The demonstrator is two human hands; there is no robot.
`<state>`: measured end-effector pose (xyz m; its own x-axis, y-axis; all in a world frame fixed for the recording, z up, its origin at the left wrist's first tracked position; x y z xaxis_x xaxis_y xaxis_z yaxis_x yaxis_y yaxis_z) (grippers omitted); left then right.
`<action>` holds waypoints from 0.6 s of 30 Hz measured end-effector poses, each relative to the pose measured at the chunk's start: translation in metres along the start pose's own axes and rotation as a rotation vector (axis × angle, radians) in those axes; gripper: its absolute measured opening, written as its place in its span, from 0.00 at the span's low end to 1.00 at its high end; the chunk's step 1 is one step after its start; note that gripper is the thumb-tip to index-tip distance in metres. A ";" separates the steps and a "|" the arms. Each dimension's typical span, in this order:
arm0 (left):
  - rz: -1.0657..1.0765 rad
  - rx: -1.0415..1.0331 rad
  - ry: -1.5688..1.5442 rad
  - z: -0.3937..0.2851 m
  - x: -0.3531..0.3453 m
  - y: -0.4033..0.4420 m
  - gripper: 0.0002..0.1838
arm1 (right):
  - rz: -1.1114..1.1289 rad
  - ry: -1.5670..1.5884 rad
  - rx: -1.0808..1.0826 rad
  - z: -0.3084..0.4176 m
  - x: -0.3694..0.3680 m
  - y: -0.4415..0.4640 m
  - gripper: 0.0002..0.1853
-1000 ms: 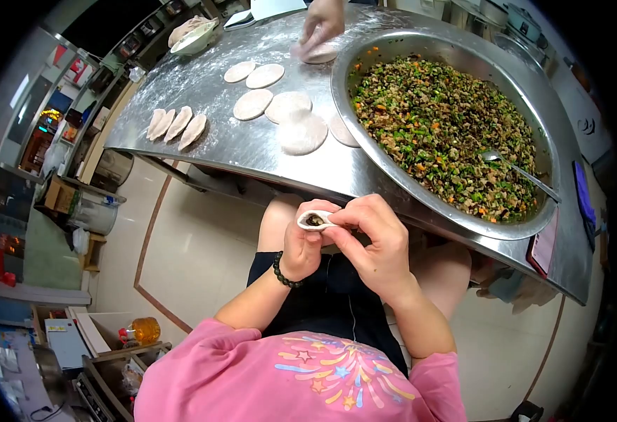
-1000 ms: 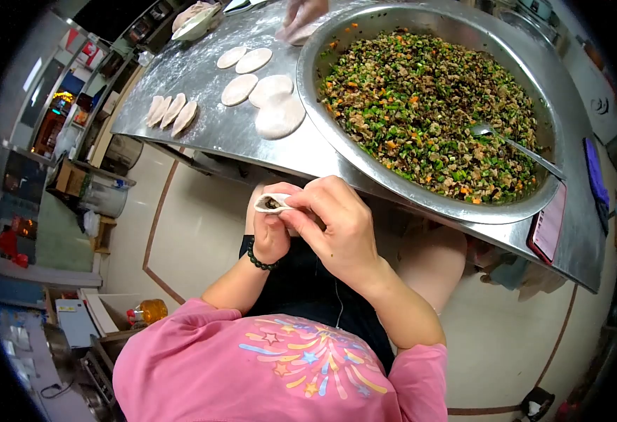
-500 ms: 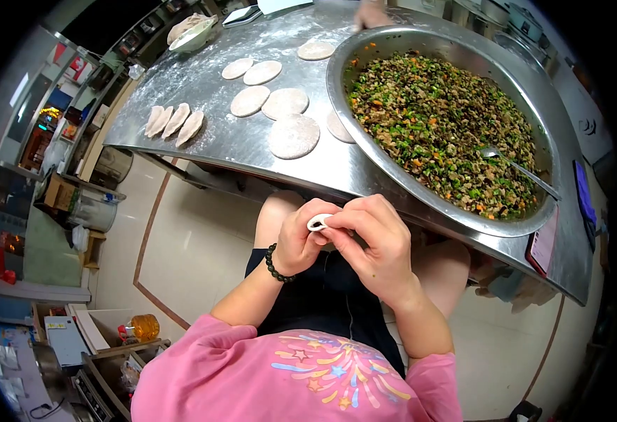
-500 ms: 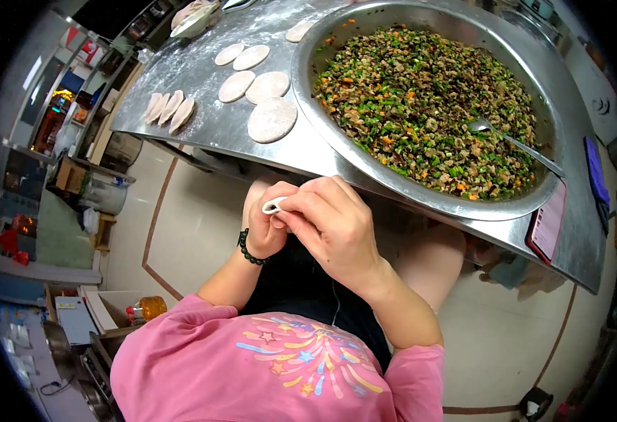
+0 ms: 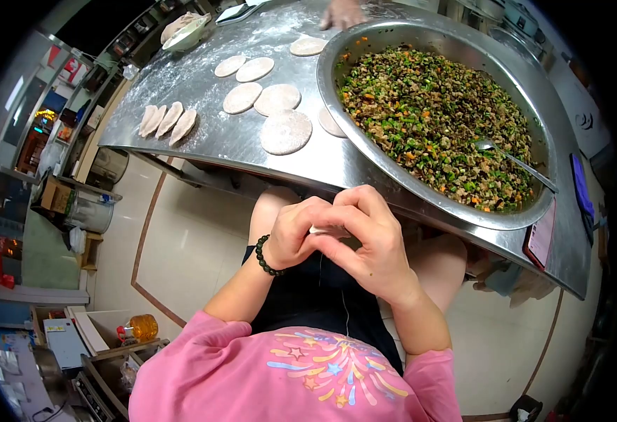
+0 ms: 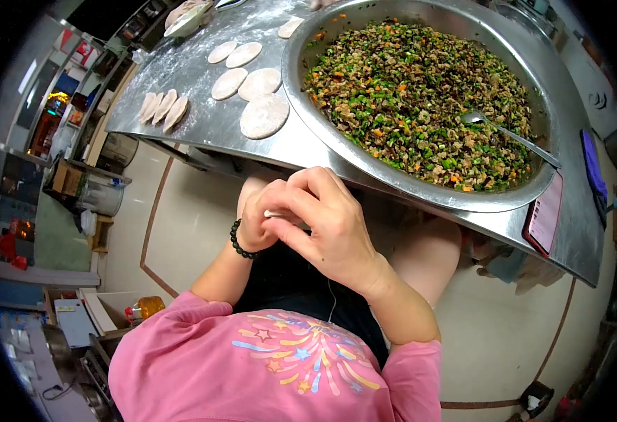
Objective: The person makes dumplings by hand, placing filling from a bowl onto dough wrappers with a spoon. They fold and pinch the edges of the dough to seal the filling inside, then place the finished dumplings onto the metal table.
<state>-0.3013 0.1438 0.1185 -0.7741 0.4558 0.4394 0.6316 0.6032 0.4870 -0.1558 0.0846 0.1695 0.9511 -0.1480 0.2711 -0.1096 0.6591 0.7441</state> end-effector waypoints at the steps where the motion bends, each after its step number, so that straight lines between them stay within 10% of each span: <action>1: 0.000 0.001 0.000 0.002 0.002 0.001 0.16 | 0.023 -0.014 0.003 0.001 0.001 0.001 0.11; 7: 0.000 -0.003 0.003 -0.005 -0.005 -0.004 0.18 | -0.043 0.085 -0.163 0.004 0.003 0.004 0.09; 9: -0.249 0.661 -0.626 0.007 0.001 -0.019 0.25 | -0.107 0.060 -0.127 0.001 0.004 0.004 0.08; 11: -0.051 0.548 -1.430 0.006 0.013 -0.012 0.30 | -0.096 -0.014 -0.170 -0.012 -0.001 -0.006 0.07; 18: -0.423 0.597 -1.172 -0.019 0.005 0.012 0.29 | 0.102 0.010 -0.257 -0.031 -0.044 -0.021 0.14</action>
<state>-0.2964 0.1409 0.1404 -0.6722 0.2688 -0.6899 0.4578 0.8832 -0.1019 -0.1868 0.1003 0.1233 0.9420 -0.0648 0.3294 -0.1290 0.8359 0.5335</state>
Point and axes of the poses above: each hand's wrist, its own y-axis towards the middle knuckle, its own x-axis out of the back of the hand, z = x × y, the point moved 2 cm from there along y, towards the middle knuckle, and after that the axes turned 9 degrees about x, right-handed, at the moved point
